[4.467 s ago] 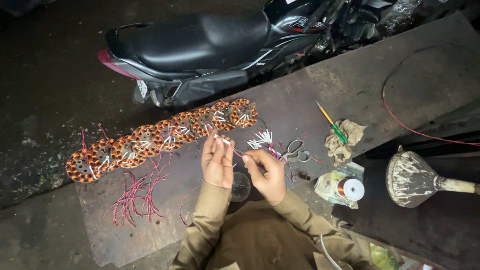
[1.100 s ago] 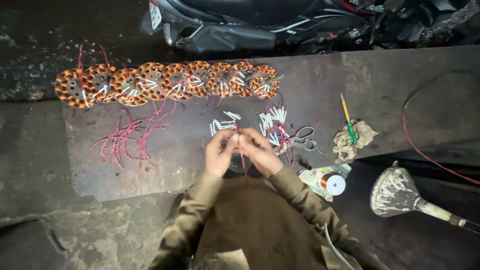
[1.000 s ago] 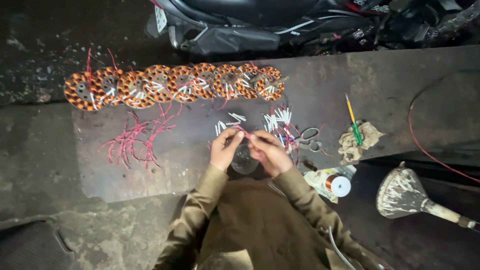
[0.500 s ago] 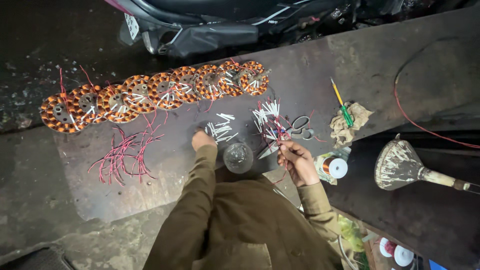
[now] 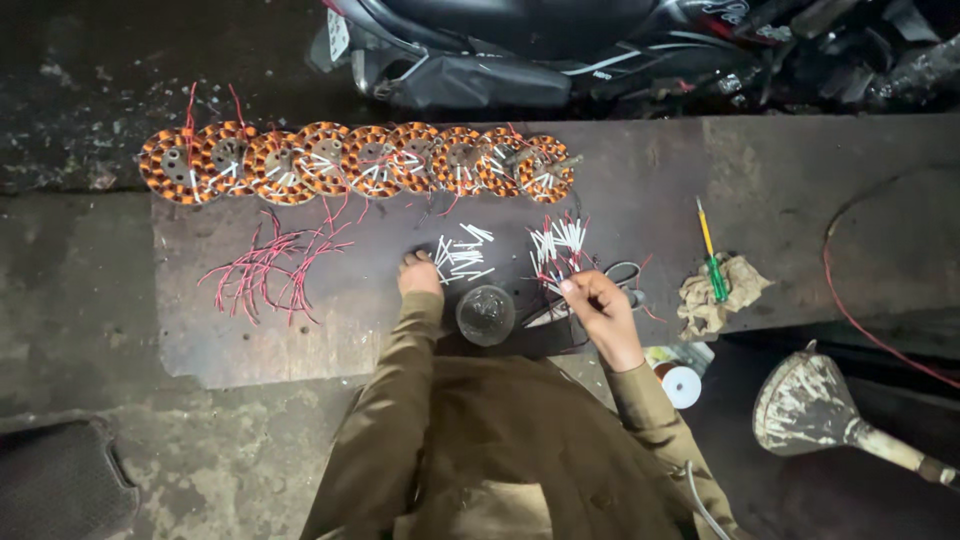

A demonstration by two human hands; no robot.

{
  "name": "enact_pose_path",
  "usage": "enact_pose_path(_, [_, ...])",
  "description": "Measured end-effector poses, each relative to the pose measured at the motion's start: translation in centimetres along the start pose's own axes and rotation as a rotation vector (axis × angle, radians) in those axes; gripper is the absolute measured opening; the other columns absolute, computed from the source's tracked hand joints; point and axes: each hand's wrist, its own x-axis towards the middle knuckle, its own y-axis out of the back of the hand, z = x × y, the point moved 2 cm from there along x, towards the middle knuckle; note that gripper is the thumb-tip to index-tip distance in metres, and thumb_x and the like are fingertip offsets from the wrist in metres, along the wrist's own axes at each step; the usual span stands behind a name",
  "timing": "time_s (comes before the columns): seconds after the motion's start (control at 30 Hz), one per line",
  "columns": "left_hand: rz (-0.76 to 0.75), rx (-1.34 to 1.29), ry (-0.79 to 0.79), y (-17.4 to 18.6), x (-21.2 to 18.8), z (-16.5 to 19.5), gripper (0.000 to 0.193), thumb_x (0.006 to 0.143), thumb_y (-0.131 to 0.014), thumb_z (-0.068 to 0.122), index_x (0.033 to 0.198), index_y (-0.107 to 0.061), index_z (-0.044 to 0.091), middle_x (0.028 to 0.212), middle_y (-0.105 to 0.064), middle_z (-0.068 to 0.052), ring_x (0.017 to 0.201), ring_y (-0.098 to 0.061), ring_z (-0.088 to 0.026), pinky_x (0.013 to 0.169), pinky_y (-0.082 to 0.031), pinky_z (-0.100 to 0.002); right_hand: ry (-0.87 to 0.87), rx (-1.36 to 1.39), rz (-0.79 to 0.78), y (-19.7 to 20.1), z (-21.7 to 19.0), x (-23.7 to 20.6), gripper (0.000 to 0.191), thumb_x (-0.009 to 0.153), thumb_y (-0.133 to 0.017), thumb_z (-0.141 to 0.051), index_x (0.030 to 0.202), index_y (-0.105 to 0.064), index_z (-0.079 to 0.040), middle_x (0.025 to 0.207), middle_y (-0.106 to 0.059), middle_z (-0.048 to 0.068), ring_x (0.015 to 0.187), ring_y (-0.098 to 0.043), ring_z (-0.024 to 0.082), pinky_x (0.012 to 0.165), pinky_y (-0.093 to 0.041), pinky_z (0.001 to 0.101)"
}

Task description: The person repeatedly picks up small white cylindrical components and red wires from a workbench, inserts the wires into the components, and places the assembled units into a clear plastic container. The workbench also holds a row of orange and black circular parts, scissors, and a pencil.

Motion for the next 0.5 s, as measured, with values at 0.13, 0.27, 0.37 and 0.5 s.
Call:
enact_pose_path(0.13, [0.063,0.019,-0.035,0.7,-0.7,-0.9,0.016,0.099,-0.054,0.014,0.108,-0.064,0.004,0.109,-0.064,-0.016,0.105,-0.065,-0.035,0.082,-0.059,-0.044,0.029,-0.113,-0.005,-0.2,-0.8,0.2,0.020,0.107,-0.061,-0.016,0.091,-0.058,-0.005,0.072,-0.043,-0.007,0.067,-0.038,0.002,0.057,-0.034,0.0245])
enact_pose_path(0.27, [0.118,0.008,-0.082,1.2,-1.3,-1.3,0.019,0.093,-0.056,0.013,0.107,-0.065,0.004,0.110,-0.065,-0.016,0.106,-0.065,-0.036,0.075,-0.059,-0.043,-0.097,-0.037,-0.036,-0.2,-1.5,0.6,0.020,0.108,-0.056,-0.017,0.092,-0.055,-0.005,0.065,-0.047,-0.004,0.055,-0.040,0.004,0.050,-0.035,0.0246])
enact_pose_path(0.37, [0.038,0.057,-0.116,1.2,-1.2,-1.5,0.020,0.092,-0.057,0.012,0.108,-0.067,0.006,0.115,-0.065,-0.017,0.106,-0.066,-0.035,0.080,-0.060,-0.044,-0.129,0.024,-0.087,-0.4,-2.0,0.9,0.017,0.107,-0.054,-0.017,0.095,-0.053,-0.005,0.064,-0.051,-0.002,0.051,-0.043,0.006,0.046,-0.037,0.0244])
enact_pose_path(0.5, [-0.031,0.010,-0.217,1.3,-0.6,-1.7,0.026,0.093,-0.057,0.009,0.116,-0.070,0.004,0.117,-0.067,-0.022,0.105,-0.067,-0.038,0.085,-0.058,-0.047,-0.152,-0.017,-0.090,-0.4,-2.1,0.9,0.016,0.107,-0.054,-0.018,0.097,-0.053,-0.005,0.064,-0.053,-0.001,0.051,-0.046,0.006,0.046,-0.039,0.0245])
